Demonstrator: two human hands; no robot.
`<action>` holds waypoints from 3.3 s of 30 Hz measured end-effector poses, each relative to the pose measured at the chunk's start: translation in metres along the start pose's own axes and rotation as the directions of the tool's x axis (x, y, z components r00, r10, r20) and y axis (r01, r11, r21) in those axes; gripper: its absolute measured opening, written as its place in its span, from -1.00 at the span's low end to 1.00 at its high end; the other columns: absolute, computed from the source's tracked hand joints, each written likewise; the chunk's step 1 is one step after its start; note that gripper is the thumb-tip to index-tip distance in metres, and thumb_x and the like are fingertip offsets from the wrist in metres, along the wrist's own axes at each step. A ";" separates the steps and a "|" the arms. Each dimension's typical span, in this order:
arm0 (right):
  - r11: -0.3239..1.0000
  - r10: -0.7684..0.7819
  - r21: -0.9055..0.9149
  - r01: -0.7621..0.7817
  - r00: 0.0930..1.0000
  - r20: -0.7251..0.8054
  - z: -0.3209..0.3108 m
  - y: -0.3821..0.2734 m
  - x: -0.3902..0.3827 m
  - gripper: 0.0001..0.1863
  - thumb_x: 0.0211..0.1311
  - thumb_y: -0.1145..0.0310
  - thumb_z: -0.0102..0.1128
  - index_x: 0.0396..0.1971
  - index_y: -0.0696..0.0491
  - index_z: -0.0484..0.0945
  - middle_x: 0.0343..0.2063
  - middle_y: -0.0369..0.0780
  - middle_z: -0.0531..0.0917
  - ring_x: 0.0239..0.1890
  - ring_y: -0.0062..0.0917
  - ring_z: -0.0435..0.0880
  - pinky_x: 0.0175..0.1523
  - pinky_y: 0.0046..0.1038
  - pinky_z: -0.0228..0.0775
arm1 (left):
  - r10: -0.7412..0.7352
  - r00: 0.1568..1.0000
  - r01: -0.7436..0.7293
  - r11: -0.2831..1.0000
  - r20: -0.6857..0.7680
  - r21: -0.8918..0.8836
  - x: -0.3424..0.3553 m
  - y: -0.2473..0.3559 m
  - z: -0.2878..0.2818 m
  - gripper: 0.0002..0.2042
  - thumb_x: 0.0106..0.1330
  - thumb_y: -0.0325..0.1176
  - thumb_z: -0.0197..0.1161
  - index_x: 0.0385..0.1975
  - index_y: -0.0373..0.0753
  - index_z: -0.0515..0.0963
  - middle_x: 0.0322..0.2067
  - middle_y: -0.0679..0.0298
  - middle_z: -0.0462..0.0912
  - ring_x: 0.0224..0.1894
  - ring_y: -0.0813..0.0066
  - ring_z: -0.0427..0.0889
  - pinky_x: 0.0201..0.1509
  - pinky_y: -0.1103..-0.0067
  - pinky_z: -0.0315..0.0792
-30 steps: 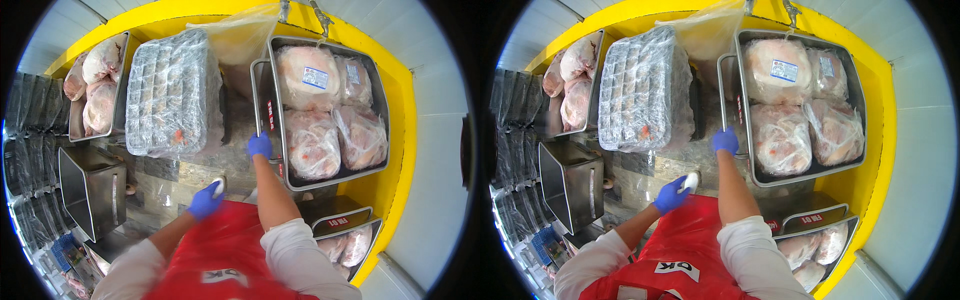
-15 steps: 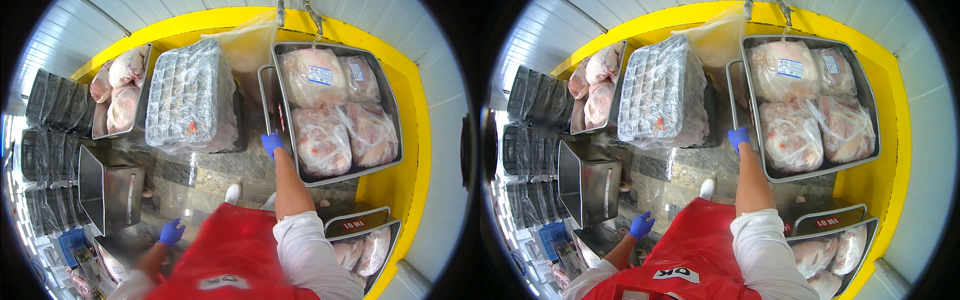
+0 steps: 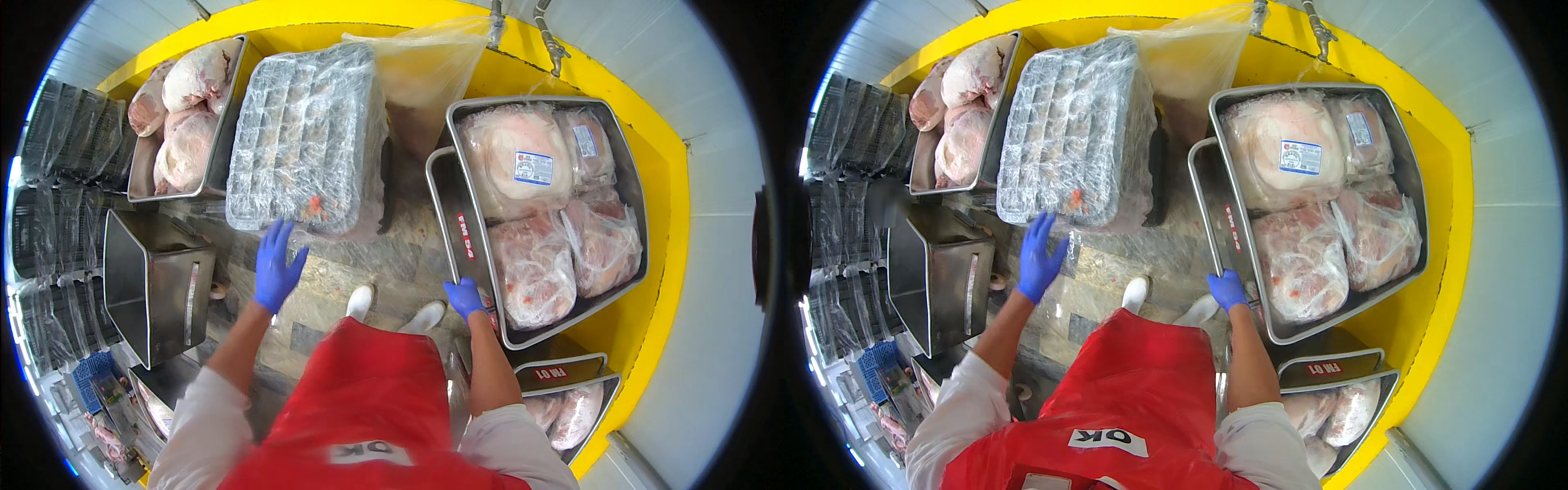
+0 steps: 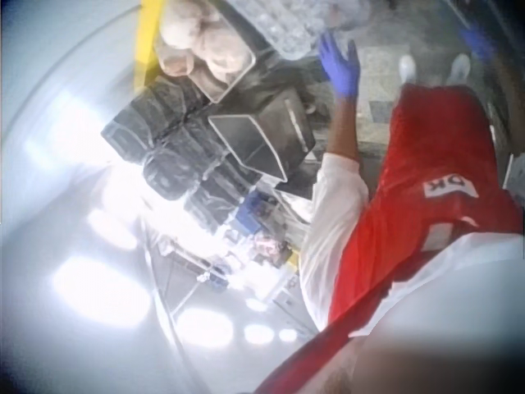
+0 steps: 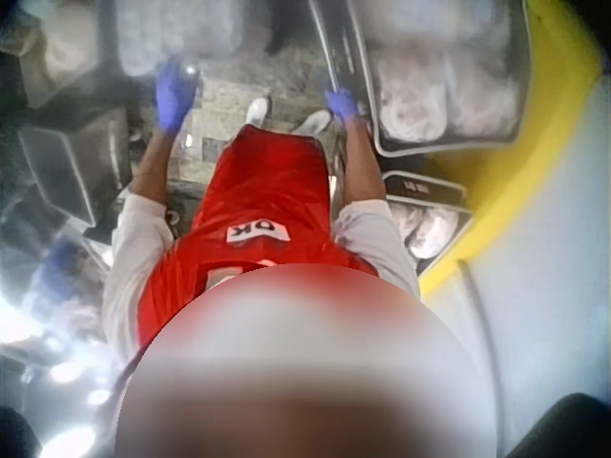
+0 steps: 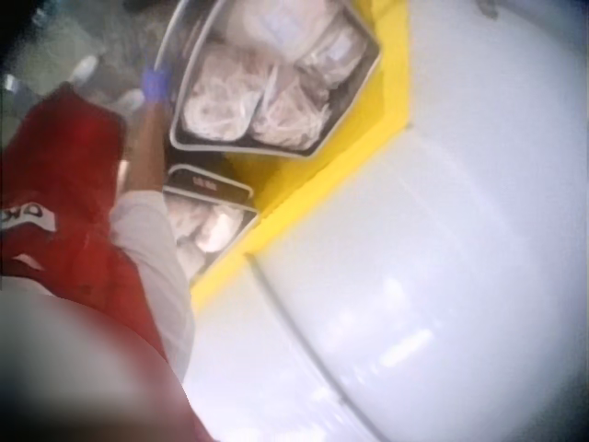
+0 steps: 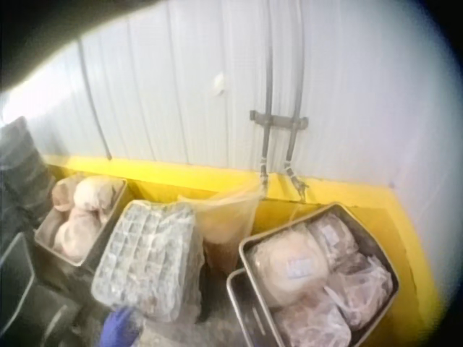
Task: The person uses a knife to cut a large piece of raw meat into smaller portions. They then place the cut pieces into metal trays and arrange them.
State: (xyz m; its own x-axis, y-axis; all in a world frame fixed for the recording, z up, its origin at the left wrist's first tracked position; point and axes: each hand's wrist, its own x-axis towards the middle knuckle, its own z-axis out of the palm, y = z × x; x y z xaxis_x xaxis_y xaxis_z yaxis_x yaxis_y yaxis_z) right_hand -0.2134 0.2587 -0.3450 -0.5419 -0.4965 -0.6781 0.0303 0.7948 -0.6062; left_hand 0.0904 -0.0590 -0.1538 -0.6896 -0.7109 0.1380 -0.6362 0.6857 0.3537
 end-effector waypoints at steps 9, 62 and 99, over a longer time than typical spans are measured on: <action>0.976 0.158 -0.156 -0.151 0.987 0.029 -0.016 -0.005 -0.058 -0.55 0.19 0.07 0.24 -0.20 0.20 0.69 -0.38 0.05 0.73 -0.26 -0.21 0.75 -0.07 -0.18 0.51 | 0.158 0.979 -0.175 0.975 0.130 0.135 0.118 -0.031 0.019 -0.17 0.23 0.18 0.30 0.42 -0.18 0.29 0.45 -0.16 0.14 0.50 -0.21 0.07 0.53 0.00 -0.08; 0.852 0.215 -0.352 -0.387 0.872 -0.440 0.188 -0.146 -0.092 -0.58 0.21 0.25 0.07 0.00 0.12 0.65 0.07 -0.01 0.67 0.12 -0.17 0.67 0.19 -0.18 0.51 | 0.580 0.787 -0.615 0.762 0.211 0.201 0.209 -0.143 0.001 -0.15 0.27 0.18 0.26 0.46 -0.22 0.22 0.48 -0.09 0.10 0.51 -0.18 0.05 0.51 0.01 -0.05; 0.685 0.723 0.647 -0.334 0.206 -0.660 0.500 -0.119 -0.298 -0.50 0.08 0.11 0.28 0.05 -0.04 0.61 0.05 -0.05 0.61 0.21 -0.12 0.53 0.44 -0.07 0.18 | 0.709 0.689 -0.719 0.641 0.153 0.270 0.233 -0.182 0.047 -0.18 0.41 0.29 0.03 0.43 -0.29 0.24 0.42 -0.15 0.21 0.45 -0.16 0.19 0.45 0.04 0.12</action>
State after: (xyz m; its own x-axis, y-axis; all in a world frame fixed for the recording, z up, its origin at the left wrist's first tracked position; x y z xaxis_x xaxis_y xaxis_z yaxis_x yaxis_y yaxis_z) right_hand 0.3644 0.1375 -0.2782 -0.6436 0.7026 -0.3035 0.7453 0.4850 -0.4575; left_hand 0.0293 -0.3419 -0.2291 -0.9787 0.0202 0.2044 -0.0050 0.9925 -0.1220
